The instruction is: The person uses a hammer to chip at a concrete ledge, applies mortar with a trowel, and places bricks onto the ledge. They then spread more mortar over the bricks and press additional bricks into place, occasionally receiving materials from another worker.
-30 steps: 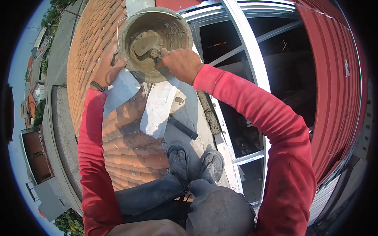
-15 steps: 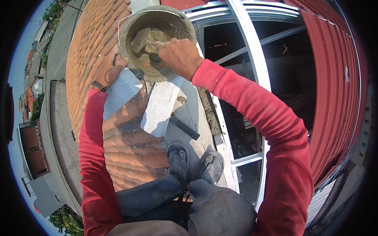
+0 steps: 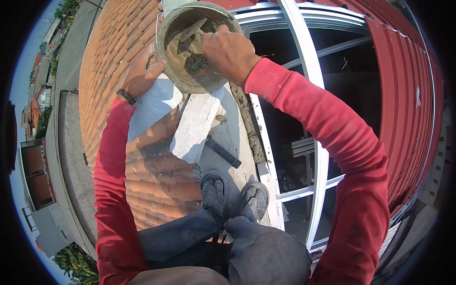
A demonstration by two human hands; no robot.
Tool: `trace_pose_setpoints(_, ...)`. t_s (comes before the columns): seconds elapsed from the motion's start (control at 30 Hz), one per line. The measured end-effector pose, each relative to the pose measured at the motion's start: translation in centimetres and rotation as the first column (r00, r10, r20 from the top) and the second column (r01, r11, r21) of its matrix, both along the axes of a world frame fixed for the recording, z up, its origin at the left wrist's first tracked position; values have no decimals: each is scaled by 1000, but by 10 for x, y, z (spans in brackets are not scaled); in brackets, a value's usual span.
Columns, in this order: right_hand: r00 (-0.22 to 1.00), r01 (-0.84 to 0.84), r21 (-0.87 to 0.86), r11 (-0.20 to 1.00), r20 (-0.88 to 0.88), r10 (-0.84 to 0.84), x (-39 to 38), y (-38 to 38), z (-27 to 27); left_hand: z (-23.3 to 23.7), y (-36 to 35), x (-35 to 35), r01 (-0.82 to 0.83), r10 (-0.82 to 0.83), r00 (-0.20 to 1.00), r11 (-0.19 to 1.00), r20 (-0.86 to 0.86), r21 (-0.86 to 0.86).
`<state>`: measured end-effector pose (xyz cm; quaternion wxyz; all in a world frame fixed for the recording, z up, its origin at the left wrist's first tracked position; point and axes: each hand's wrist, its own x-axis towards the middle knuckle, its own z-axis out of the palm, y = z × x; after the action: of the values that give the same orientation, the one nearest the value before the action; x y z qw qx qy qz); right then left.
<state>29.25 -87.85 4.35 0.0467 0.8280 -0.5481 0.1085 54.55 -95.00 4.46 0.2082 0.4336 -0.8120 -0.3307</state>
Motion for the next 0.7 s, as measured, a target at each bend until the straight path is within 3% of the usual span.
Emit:
trace_pose_setpoints(0.03, 991, 18, -217, 976, -125, -46, 0, -8, -2, 4, 4, -8, 4, 1, 997, 998, 73, -70)
trace_pose_setpoints(0.07, 965, -52, -291, 955, -262, -27, -2, -16, -9, 8, 5, -13, 12, 8, 990, 990, 144, -143)
trace_pose_setpoints(0.1, 965, -52, -287, 956, -260, -26, -2, -15, -9, 11, 5, -15, 12, 8, 989, 990, 146, -139)
trace_pose_setpoints(0.17, 937, -95, -42, 995, -340, 75, -3, -9, -12, 11, 4, -19, 2, 16, 990, 992, 139, -127)
trace_pose_setpoints(0.23, 925, -39, -21, 999, -380, 28, 3, -5, -17, 3, 0, -16, 28, -12, 993, 991, 120, -132)
trace_pose_setpoints(0.3, 992, -88, 139, 986, -75, 99, 3, -8, -20, -4, -2, -8, 44, -29, 993, 990, 110, -134)
trace_pose_setpoints(0.37, 992, -127, 202, 971, 28, 124, -8, -14, -13, -6, -2, 1, 57, -46, 994, 991, 97, -117)
trace_pose_setpoints(0.43, 936, -251, 500, 829, 343, 77, -19, -17, -12, -11, -2, 11, 62, -53, 994, 994, 99, -88)
trace_pose_setpoints(0.47, 936, -181, 580, 794, 351, -43, -18, -16, -23, -15, -2, 16, 69, -62, 993, 996, 96, -64)
trace_pose_setpoints(0.5, 936, -179, 578, 796, 350, -43, -17, -12, -25, -20, -1, 20, 70, -64, 993, 995, 95, -67)
trace_pose_setpoints(0.57, 772, -256, 657, 709, 580, -260, -16, -4, -30, -27, 0, 29, -35, 38, 998, 997, -54, 68)
trace_pose_setpoints(0.6, 677, -345, 632, 694, 680, -282, -9, 0, -35, -27, 1, 32, -22, 25, 999, 998, -46, 63)
trace_pose_setpoints(0.63, 670, -340, 628, 700, 684, -289, -10, 6, -38, -26, 4, 34, -36, 43, 994, 997, -100, 69)
trace_pose_setpoints(0.7, 358, -447, 636, 629, 771, -526, -2, 26, -31, -32, 1, 44, -28, 39, 987, 997, -159, 70)
